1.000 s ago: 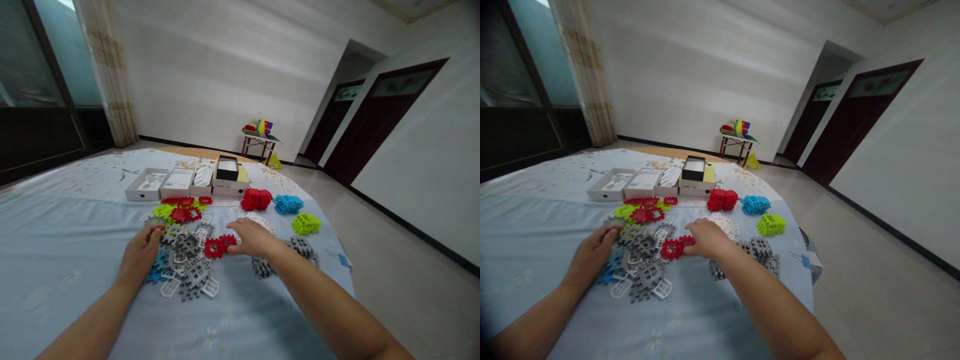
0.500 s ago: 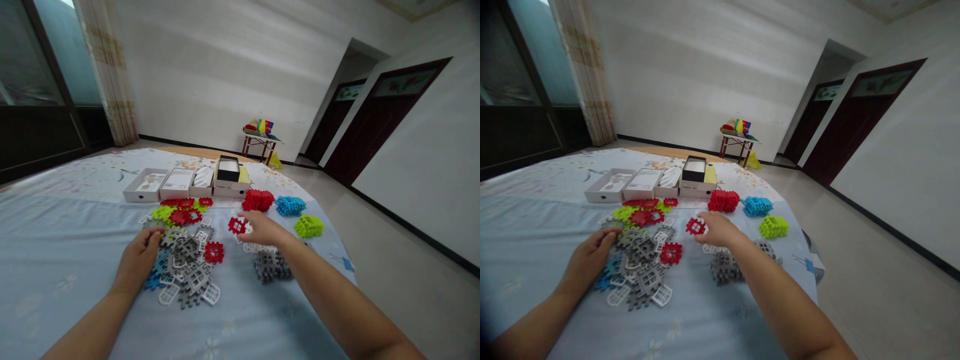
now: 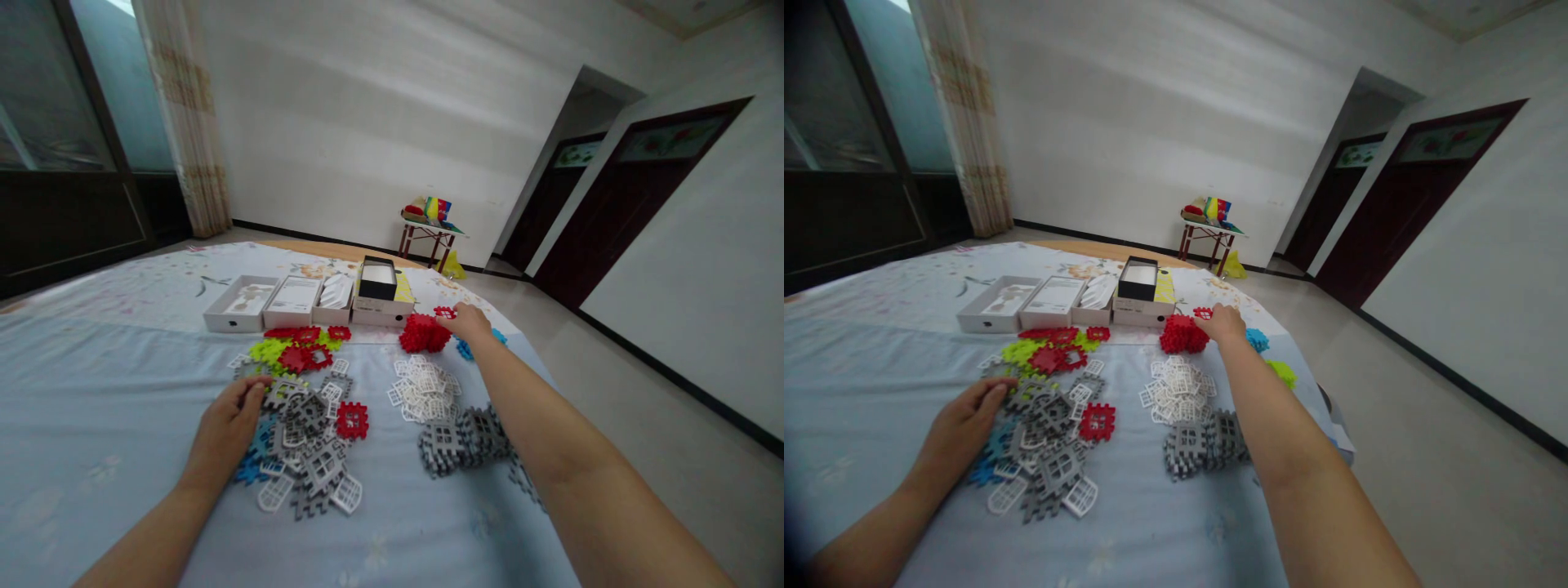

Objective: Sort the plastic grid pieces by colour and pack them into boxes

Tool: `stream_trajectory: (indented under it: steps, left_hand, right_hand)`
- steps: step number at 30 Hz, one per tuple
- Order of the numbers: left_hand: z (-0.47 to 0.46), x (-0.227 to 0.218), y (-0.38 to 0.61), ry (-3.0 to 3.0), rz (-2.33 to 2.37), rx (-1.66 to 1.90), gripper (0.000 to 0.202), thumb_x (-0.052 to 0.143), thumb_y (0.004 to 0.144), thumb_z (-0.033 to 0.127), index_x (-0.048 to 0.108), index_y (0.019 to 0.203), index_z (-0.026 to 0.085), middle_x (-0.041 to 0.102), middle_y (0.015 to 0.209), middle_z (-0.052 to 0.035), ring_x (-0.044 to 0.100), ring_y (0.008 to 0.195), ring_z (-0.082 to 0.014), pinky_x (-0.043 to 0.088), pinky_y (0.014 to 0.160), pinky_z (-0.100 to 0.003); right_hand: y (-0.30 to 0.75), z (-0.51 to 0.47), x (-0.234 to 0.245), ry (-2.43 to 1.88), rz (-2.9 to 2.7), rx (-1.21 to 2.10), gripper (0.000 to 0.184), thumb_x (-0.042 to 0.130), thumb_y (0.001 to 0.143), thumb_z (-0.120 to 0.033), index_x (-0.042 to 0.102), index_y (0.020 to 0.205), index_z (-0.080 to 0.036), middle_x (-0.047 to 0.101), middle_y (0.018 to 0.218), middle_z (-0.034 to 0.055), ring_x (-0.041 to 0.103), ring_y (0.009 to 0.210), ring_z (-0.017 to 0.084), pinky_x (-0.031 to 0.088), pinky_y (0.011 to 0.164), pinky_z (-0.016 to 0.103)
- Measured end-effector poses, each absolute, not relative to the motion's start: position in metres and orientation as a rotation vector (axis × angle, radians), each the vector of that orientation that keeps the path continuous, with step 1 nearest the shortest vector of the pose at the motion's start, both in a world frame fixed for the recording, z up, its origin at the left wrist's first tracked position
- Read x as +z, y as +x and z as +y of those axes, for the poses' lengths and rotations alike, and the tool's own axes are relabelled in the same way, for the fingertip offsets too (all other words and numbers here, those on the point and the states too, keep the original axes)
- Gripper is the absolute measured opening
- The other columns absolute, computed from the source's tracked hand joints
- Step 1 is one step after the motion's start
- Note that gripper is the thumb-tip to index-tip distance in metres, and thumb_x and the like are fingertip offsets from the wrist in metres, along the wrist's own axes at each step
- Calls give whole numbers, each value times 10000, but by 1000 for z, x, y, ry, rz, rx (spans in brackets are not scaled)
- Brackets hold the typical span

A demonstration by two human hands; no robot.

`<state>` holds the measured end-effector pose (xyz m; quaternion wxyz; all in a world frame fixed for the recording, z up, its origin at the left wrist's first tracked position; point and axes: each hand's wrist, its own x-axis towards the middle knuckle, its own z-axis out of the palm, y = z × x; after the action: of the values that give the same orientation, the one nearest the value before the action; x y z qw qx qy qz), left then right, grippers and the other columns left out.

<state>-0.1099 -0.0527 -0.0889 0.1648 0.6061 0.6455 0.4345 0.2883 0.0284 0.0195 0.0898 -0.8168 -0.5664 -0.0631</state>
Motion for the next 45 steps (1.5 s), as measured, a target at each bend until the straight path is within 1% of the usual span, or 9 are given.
stream_trajectory:
  steps: [6,11,16,18,21,27,33,39,45]
  left_hand:
    - [-53,-89,-111,1722,1837,1230,340,416,781,411,651,921,209,691,945,-48,620,887,-221,475,847,-329]
    - [-55,-85,-109,1728,1809,1248,309,426,779,389,646,901,210,692,910,-44,621,858,-213,483,813,-317]
    - [-58,-82,-105,1736,1794,1263,313,417,785,374,646,902,196,693,919,-45,620,870,-206,475,830,-318]
    - [-59,-82,-105,1748,1793,1267,320,414,785,379,647,906,196,695,918,-43,622,871,-204,475,831,-315]
    - [-61,-83,-105,1762,1803,1265,342,403,788,387,649,922,191,695,924,-48,625,881,-205,474,832,-313]
    - [-66,-81,-104,1841,1824,1247,368,379,808,391,640,944,169,686,958,-76,618,913,-211,470,842,-324]
    - [-72,-82,-100,1990,1795,1260,322,384,819,379,621,924,188,674,975,-73,609,933,-207,464,855,-338]
    - [-80,-75,-93,2204,1763,1296,299,381,838,355,618,909,186,666,933,-86,594,939,-231,430,882,-381]
    - [-101,-63,-65,2449,1603,1189,253,435,847,343,620,951,204,665,992,-69,565,1002,-232,373,918,-390]
  right_hand:
    - [281,29,22,-2393,-1685,-192,603,533,737,-628,612,1084,-141,636,1058,165,581,1008,279,445,774,341]
    - [265,-4,33,-2044,-1754,-166,425,471,842,-487,624,1060,-155,665,955,112,598,905,209,428,797,308]
    - [222,-79,15,-1563,-1976,132,264,459,865,-360,645,918,-180,672,842,41,592,749,149,426,699,252]
    - [204,-111,0,-1482,-2035,309,250,459,867,-350,650,879,-189,653,733,15,569,649,132,409,619,234]
    - [182,-148,-22,-1428,-2091,501,221,478,856,-314,662,843,-192,634,670,-4,545,592,116,381,572,219]
    - [164,-176,-53,-1382,-2178,613,198,497,840,-279,676,868,-200,660,697,-4,562,606,110,375,574,202]
    - [166,-174,-73,-1290,-2267,623,219,485,845,-250,686,909,-192,693,820,20,612,753,131,416,694,204]
    - [169,-169,-77,-1262,-2238,646,224,491,841,-256,694,913,-192,694,799,11,610,724,125,412,661,201]
    - [172,-167,-74,-1279,-2216,726,232,491,831,-258,692,928,-196,693,778,1,599,690,118,397,618,195]
